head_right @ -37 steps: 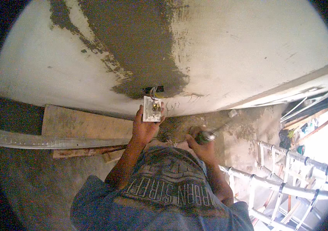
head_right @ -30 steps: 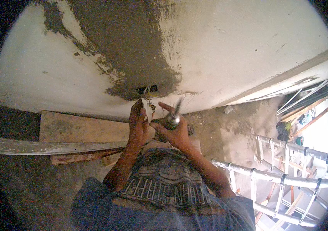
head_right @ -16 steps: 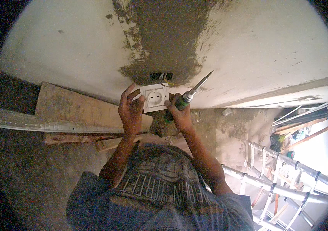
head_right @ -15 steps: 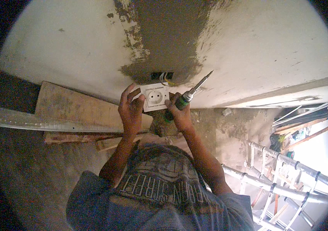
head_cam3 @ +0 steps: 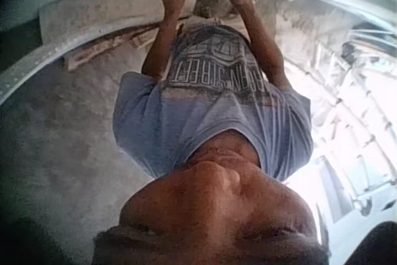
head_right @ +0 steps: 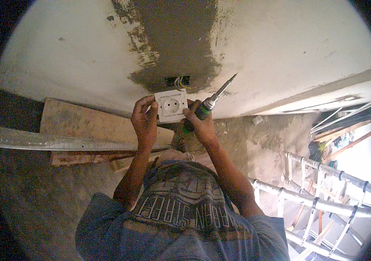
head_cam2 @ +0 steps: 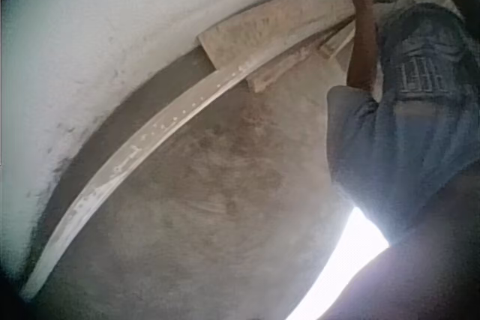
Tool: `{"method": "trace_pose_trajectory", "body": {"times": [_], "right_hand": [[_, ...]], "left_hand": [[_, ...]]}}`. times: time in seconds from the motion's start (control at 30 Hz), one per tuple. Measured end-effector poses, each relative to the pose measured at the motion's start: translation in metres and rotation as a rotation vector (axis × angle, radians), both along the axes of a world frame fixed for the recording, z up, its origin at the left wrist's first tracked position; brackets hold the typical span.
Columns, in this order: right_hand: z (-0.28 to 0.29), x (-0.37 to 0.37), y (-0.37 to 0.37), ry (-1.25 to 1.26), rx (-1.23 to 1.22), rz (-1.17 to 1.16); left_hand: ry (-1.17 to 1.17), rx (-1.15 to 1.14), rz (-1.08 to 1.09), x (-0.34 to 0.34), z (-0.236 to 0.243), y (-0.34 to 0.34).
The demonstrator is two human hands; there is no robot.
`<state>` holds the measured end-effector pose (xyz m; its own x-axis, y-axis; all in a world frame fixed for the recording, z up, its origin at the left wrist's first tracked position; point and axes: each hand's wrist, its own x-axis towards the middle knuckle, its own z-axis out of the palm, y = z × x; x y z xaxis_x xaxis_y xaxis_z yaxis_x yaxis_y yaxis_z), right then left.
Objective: The person installs an electrical wall socket by connecting wires and securing the plate with a screwdriver.
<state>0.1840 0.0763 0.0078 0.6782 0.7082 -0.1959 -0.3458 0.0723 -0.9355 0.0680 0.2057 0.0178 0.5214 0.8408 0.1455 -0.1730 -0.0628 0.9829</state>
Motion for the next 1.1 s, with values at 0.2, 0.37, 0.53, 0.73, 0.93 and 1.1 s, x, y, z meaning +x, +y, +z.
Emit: {"method": "trace_pose_trajectory", "body": {"times": [0.2, 0.37, 0.53, 0.73, 0.93, 1.1], "right_hand": [[-0.004, -0.001, -0.004, -0.096, 0.006, 0.024], [0.035, -0.01, -0.002, -0.269, -0.098, 0.067], [0.032, -0.006, -0.001, -0.843, -0.042, -0.024], [0.078, 0.002, -0.086, -0.7, -0.499, 0.202], [0.11, 0.017, -0.15, -0.845, -0.558, 0.239], [0.141, 0.014, -0.137, -0.932, -0.399, 0.109]], "left_hand": [[0.064, -0.046, -0.069, 0.004, -0.003, -0.005], [0.121, 0.089, -0.218, 0.017, -0.006, -0.024], [0.056, -0.326, -0.269, 0.032, 0.001, -0.028], [-0.147, -0.694, -0.369, 0.037, -0.026, -0.023], [-0.31, -0.94, -0.369, 0.047, -0.027, -0.019], [-0.374, -0.973, -0.359, 0.05, -0.03, -0.02]]}}
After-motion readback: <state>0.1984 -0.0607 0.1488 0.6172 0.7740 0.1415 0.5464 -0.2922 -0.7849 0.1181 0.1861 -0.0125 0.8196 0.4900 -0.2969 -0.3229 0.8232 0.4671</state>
